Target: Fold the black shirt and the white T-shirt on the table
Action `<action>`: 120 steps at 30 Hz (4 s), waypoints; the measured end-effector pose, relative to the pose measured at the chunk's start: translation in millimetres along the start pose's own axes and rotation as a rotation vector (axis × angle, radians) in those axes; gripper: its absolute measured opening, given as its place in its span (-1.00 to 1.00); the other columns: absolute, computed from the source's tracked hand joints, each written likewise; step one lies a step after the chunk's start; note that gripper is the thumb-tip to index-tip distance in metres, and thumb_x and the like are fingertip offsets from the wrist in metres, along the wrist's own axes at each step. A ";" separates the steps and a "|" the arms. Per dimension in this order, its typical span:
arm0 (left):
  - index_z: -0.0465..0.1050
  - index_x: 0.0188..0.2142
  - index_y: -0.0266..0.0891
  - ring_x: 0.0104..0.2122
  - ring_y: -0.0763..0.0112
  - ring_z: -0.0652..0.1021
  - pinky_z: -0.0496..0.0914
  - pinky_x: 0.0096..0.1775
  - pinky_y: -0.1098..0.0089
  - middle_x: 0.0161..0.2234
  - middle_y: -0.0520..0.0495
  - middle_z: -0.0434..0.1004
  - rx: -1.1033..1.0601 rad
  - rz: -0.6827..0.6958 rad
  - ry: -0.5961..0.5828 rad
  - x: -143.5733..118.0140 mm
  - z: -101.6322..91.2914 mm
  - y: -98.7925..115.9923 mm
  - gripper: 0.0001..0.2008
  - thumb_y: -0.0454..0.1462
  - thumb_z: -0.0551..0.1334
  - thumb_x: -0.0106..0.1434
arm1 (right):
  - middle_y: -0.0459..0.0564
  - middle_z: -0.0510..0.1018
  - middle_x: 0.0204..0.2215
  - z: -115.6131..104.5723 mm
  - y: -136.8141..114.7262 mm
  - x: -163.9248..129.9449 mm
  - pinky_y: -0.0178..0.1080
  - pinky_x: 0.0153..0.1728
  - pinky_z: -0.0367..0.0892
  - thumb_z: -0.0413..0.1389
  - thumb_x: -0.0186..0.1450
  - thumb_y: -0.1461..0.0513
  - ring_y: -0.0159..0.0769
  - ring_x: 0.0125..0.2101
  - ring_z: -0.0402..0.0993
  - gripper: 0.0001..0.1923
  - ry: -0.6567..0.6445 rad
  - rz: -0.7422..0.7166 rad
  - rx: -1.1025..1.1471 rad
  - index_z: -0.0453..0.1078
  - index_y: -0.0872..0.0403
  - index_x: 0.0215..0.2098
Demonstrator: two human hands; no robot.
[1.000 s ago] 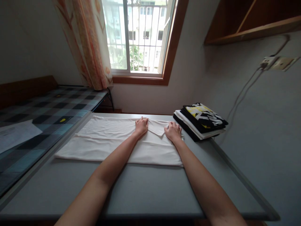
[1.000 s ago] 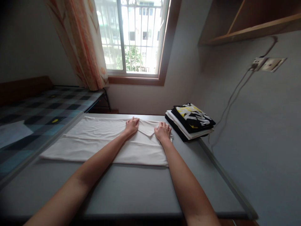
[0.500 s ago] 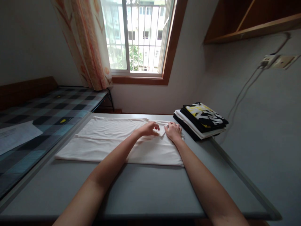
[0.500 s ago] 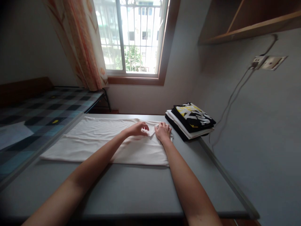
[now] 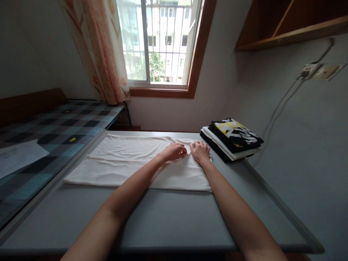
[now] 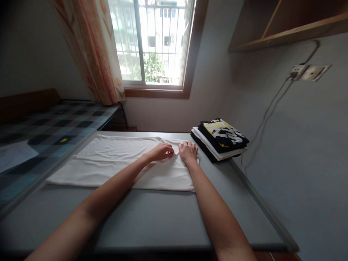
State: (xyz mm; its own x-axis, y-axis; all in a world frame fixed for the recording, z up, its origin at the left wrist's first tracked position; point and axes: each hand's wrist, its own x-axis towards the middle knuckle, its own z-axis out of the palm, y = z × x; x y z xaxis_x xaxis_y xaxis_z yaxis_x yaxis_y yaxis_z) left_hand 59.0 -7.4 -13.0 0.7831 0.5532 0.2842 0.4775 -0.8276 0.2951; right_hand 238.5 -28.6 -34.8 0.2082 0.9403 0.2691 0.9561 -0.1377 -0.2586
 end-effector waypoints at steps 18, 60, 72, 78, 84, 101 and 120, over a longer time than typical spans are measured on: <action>0.55 -0.15 -0.16 -0.13 0.26 0.50 0.38 -0.06 0.37 -0.20 -0.07 0.51 0.054 -0.178 -0.028 -19.7 -27.6 -35.4 -0.59 -0.49 0.26 -0.01 | 0.15 0.49 0.01 -0.5 0.9 1.4 -0.08 -0.02 0.15 -0.07 0.40 0.09 -0.03 0.01 0.31 -0.61 0.034 0.036 -0.005 0.48 0.04 0.02; 0.36 0.16 -0.13 0.22 0.21 0.31 0.20 0.18 0.12 0.24 -0.14 0.31 0.224 -0.315 0.099 -20.3 10.0 -35.3 -0.58 -0.29 0.05 0.33 | 0.08 0.09 0.38 9.2 -21.0 -1.1 0.07 0.29 -0.13 -0.22 0.45 0.00 -0.08 0.35 -0.02 -0.40 -0.206 -0.360 -0.065 0.10 0.05 0.37; -0.11 0.41 -0.16 0.37 0.04 0.01 -0.07 0.29 -0.08 0.41 -0.22 -0.11 0.254 -0.527 -0.048 -21.8 6.7 -32.9 -0.35 -0.08 -0.05 0.37 | 0.02 -0.15 0.43 -1.2 -4.4 7.4 0.24 0.30 -0.31 -0.34 0.42 -0.12 -0.06 0.40 -0.27 -0.28 -0.353 -0.154 -0.146 -0.12 0.00 0.44; -0.05 0.39 -0.11 0.37 0.04 0.00 -0.12 0.28 -0.18 0.41 -0.17 -0.07 0.239 -0.558 -0.064 -27.8 1.5 -44.6 -0.32 0.10 -0.14 0.38 | 0.01 -0.17 0.43 -4.2 -5.2 5.1 0.21 0.31 -0.28 -0.33 0.42 -0.11 -0.07 0.40 -0.27 -0.29 -0.356 -0.149 -0.152 -0.12 -0.01 0.44; 0.03 0.37 -0.12 0.36 0.00 0.02 -0.11 0.26 -0.21 0.40 -0.14 -0.05 0.288 -0.702 -0.109 -77.0 -35.9 -105.7 -0.38 0.04 -0.18 0.42 | 0.00 -0.16 0.43 -0.4 -3.5 6.9 0.23 0.30 -0.26 -0.32 0.41 -0.11 -0.06 0.40 -0.27 -0.28 -0.356 -0.153 -0.163 -0.13 -0.02 0.44; 0.14 0.34 -0.11 0.35 0.06 0.09 -0.04 0.27 -0.13 0.36 -0.14 0.08 0.389 -1.005 -0.014 -224.2 -104.4 -188.1 -0.40 -0.01 -0.21 0.42 | -0.02 -0.12 0.43 3.0 -0.8 22.3 0.18 0.31 -0.22 -0.30 0.40 -0.11 -0.08 0.39 -0.23 -0.29 -0.346 -0.237 -0.154 -0.08 -0.04 0.43; 0.46 -0.07 -0.23 0.04 0.04 0.45 0.01 0.20 -0.11 -0.04 -0.21 0.56 0.490 -0.911 0.036 -217.1 -129.8 -181.6 -0.64 -0.28 0.14 0.12 | 0.12 0.46 0.13 6.7 -11.3 62.6 0.12 0.23 -0.06 -0.18 0.45 0.18 -0.06 0.13 0.28 -0.55 -0.182 -0.374 -0.108 0.41 0.02 0.15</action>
State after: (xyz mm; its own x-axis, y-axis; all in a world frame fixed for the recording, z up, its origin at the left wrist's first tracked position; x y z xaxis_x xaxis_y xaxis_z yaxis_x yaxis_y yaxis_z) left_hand -249.4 35.2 -9.9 0.0348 0.9851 0.1687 0.9993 -0.0371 0.0102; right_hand 239.4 33.9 -21.3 -0.1877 0.9698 0.1558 0.9769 0.2008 -0.0731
